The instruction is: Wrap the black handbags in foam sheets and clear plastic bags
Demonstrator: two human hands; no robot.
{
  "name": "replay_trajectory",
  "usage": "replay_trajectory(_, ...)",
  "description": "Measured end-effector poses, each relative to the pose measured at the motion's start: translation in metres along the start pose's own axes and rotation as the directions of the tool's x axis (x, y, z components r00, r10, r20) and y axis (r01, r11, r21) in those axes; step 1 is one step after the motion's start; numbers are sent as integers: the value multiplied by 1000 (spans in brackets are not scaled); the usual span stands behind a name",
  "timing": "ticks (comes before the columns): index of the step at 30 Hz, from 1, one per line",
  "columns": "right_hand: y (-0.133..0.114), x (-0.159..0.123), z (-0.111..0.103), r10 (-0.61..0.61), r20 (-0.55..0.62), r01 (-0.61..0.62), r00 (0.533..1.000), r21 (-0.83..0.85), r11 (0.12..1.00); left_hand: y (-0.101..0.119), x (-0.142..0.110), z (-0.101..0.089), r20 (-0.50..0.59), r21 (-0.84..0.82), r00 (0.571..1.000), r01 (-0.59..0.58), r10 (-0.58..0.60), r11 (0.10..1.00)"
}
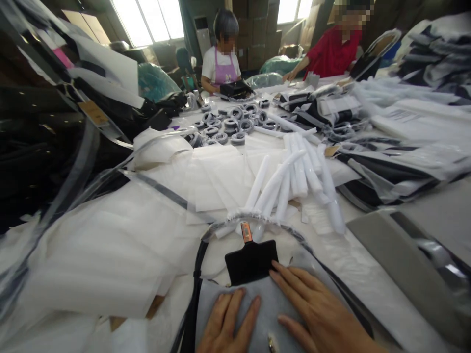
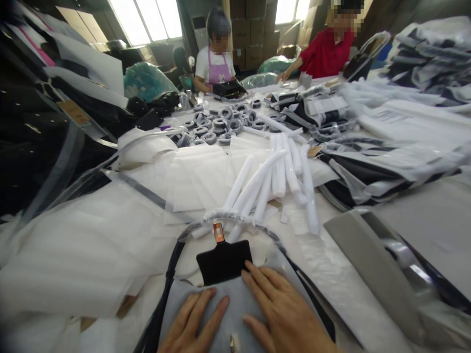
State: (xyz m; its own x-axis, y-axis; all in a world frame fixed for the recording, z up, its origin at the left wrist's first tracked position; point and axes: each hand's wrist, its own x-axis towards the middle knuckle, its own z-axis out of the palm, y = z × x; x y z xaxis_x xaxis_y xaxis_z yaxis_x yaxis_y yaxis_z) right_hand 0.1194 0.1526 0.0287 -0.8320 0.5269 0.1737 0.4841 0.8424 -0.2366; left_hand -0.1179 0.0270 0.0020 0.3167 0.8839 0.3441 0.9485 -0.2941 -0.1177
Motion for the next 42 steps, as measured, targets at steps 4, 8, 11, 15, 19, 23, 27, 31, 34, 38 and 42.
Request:
replay_trajectory(4,-1,4,-9,89,37,-93,995,140,986,3,10,-13,-36,-71,998,46,-48,996)
replay_trajectory(8,1,27,-30,143,-10,-136,990,265,955,15,13,-20,-70,-146,982,163,-175,976)
replay_trajectory(11,1,64,-40,154,-48,-144,987,177,974,20,11,-23,-4,-216,975,214,-220,953)
replay_trajectory(15,-1,112,-45,165,-32,-161,986,113,980,21,10,-27,127,-304,960,276,-248,912)
replay_trajectory(19,-4,119,-54,88,9,-88,996,166,982,21,11,-33,192,-354,948,308,-254,883)
replay_trajectory(23,-15,81,-63,-95,25,85,995,267,960,21,13,-36,122,-372,963,268,-240,889)
replay_trajectory(27,-27,39,-51,-163,20,149,986,316,937,22,11,-37,-6,-390,974,204,-225,898)
replay_trajectory(31,-30,14,-34,-211,16,194,977,324,926,24,3,-35,-102,-383,972,157,-211,910)
replay_trajectory(34,-29,6,-29,-234,-6,224,972,312,923,26,-2,-34,-181,-355,957,151,-227,922)
replay_trajectory(38,-30,2,-26,-251,-51,256,967,245,935,31,-7,-36,-291,-300,932,125,-215,946)
replay_trajectory(42,-31,-1,-14,-310,-58,315,949,116,942,32,-9,-39,-318,-269,948,-85,-5,959)
